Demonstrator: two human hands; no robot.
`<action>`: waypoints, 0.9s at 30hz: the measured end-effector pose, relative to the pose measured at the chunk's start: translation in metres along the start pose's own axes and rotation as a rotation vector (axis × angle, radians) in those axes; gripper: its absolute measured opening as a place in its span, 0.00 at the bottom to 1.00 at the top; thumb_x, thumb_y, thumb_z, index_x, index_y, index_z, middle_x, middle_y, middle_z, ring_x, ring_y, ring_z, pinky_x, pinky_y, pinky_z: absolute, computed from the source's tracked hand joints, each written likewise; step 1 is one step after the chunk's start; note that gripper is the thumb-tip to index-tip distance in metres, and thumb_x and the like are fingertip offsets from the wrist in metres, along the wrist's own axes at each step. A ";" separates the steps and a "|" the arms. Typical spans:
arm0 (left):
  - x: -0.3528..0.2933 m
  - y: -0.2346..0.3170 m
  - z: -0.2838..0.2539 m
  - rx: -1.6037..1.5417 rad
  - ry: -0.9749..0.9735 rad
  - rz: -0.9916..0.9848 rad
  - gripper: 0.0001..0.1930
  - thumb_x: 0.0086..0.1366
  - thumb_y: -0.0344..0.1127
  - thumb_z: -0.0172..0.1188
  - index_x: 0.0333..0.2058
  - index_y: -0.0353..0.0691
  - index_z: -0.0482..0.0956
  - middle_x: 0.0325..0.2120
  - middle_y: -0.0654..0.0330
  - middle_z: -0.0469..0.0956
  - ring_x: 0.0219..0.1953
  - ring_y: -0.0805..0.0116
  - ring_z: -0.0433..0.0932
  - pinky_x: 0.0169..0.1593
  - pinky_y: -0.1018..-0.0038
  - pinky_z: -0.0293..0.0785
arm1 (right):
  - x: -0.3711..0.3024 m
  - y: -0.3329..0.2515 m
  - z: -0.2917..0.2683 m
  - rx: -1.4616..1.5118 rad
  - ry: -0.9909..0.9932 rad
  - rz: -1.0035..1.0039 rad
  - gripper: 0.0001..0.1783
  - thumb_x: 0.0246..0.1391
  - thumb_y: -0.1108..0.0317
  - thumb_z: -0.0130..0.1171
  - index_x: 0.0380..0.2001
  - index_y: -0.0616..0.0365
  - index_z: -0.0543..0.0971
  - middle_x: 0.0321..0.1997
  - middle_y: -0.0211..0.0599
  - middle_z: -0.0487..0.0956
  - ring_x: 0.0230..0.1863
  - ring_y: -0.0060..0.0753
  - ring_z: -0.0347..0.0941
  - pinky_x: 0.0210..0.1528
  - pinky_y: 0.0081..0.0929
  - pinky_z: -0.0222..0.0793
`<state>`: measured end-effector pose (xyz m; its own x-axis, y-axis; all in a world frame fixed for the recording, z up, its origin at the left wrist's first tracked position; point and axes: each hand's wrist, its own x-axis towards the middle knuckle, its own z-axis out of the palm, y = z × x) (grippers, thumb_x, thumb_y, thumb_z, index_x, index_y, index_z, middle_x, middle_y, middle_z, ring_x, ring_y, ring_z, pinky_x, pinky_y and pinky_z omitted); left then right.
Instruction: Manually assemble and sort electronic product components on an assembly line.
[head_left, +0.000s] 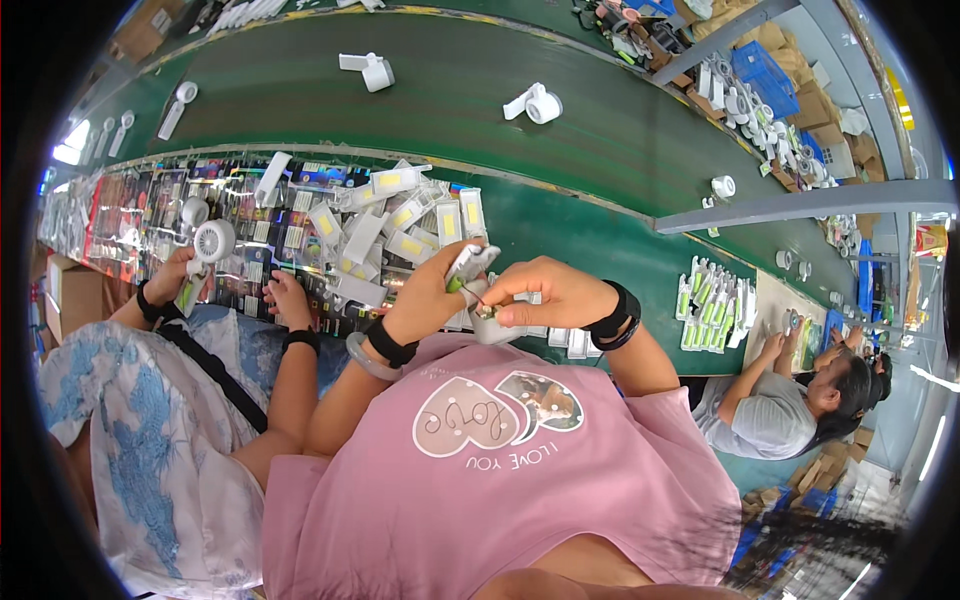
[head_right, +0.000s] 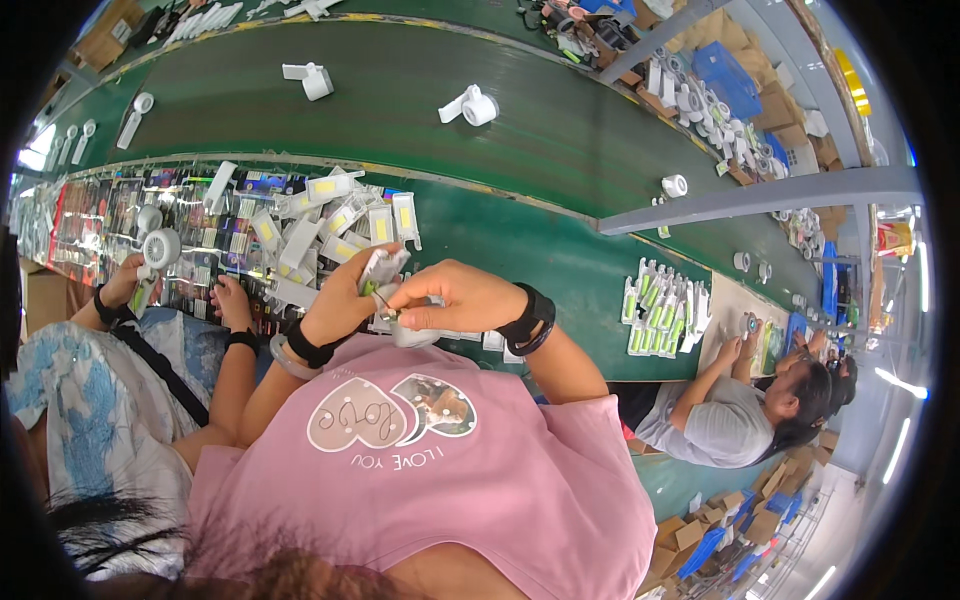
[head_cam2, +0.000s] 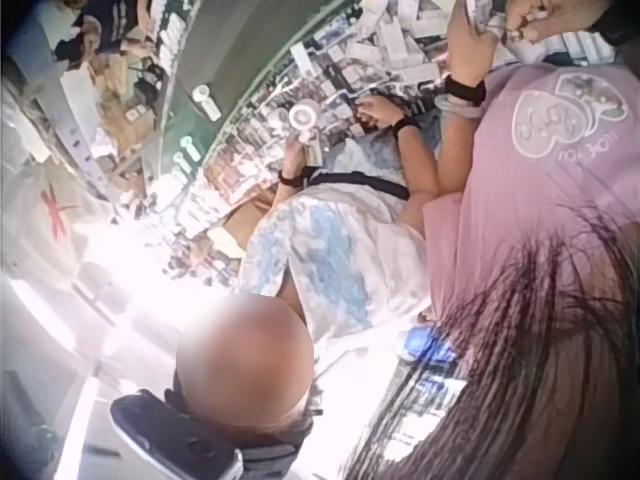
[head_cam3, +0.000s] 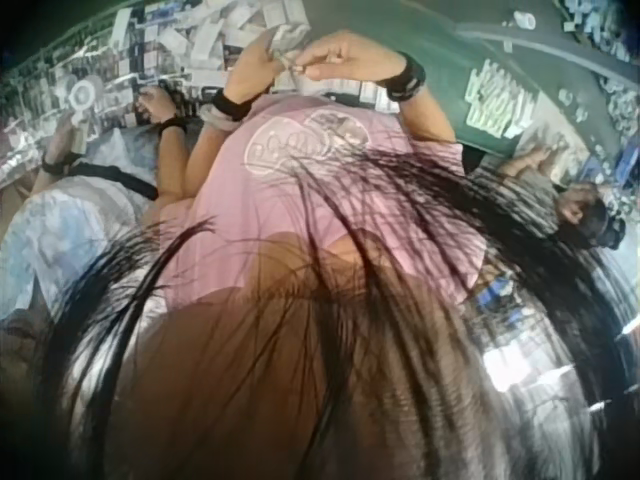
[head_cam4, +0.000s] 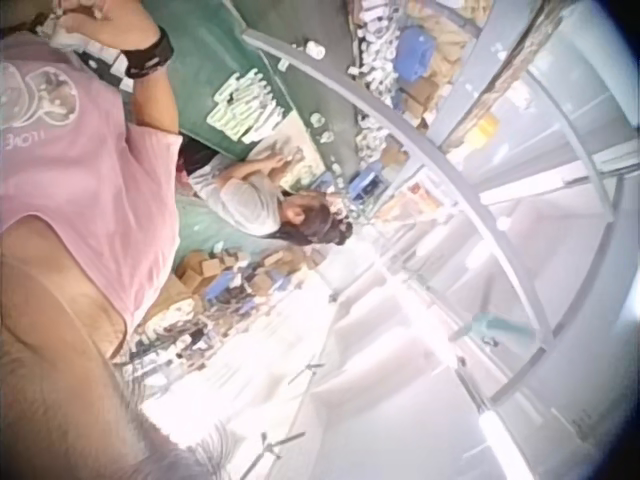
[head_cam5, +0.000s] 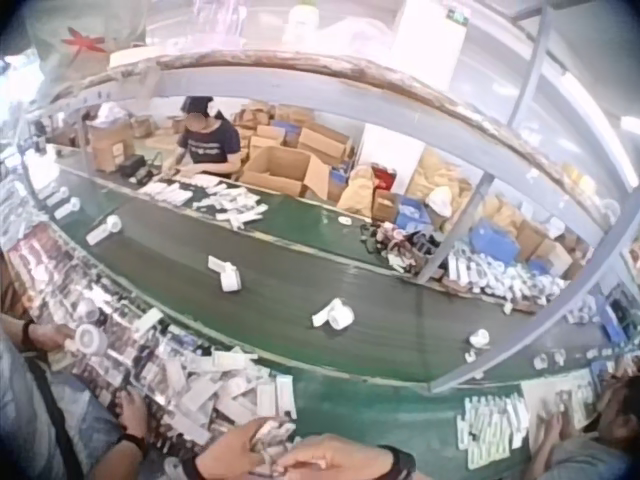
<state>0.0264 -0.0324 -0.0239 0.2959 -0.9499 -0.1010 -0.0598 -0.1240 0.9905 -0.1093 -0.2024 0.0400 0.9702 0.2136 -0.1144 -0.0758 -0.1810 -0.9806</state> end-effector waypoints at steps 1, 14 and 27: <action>0.001 0.001 0.003 0.009 0.018 -0.079 0.25 0.56 0.29 0.60 0.53 0.34 0.68 0.44 0.49 0.77 0.43 0.60 0.77 0.47 0.70 0.71 | 0.000 -0.001 0.000 -0.003 -0.003 0.002 0.13 0.56 0.63 0.59 0.40 0.61 0.79 0.29 0.37 0.79 0.33 0.30 0.75 0.44 0.26 0.69; -0.018 0.014 0.010 -0.759 0.043 -0.163 0.21 0.66 0.37 0.52 0.55 0.38 0.62 0.31 0.61 0.71 0.26 0.74 0.74 0.24 0.76 0.76 | 0.013 0.012 0.049 -0.581 0.984 -0.101 0.09 0.43 0.78 0.61 0.31 0.56 0.76 0.25 0.34 0.76 0.26 0.39 0.71 0.34 0.32 0.66; -0.018 0.023 0.013 -0.794 0.039 -0.050 0.23 0.64 0.29 0.48 0.58 0.36 0.59 0.32 0.60 0.70 0.27 0.75 0.71 0.20 0.80 0.73 | 0.014 0.004 0.057 -0.632 0.979 -0.255 0.11 0.44 0.77 0.64 0.34 0.56 0.79 0.33 0.34 0.80 0.34 0.39 0.73 0.41 0.32 0.67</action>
<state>0.0068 -0.0219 -0.0005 0.3140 -0.9362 -0.1578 0.6475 0.0896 0.7567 -0.1097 -0.1454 0.0253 0.7248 -0.4613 0.5117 0.0054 -0.7389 -0.6738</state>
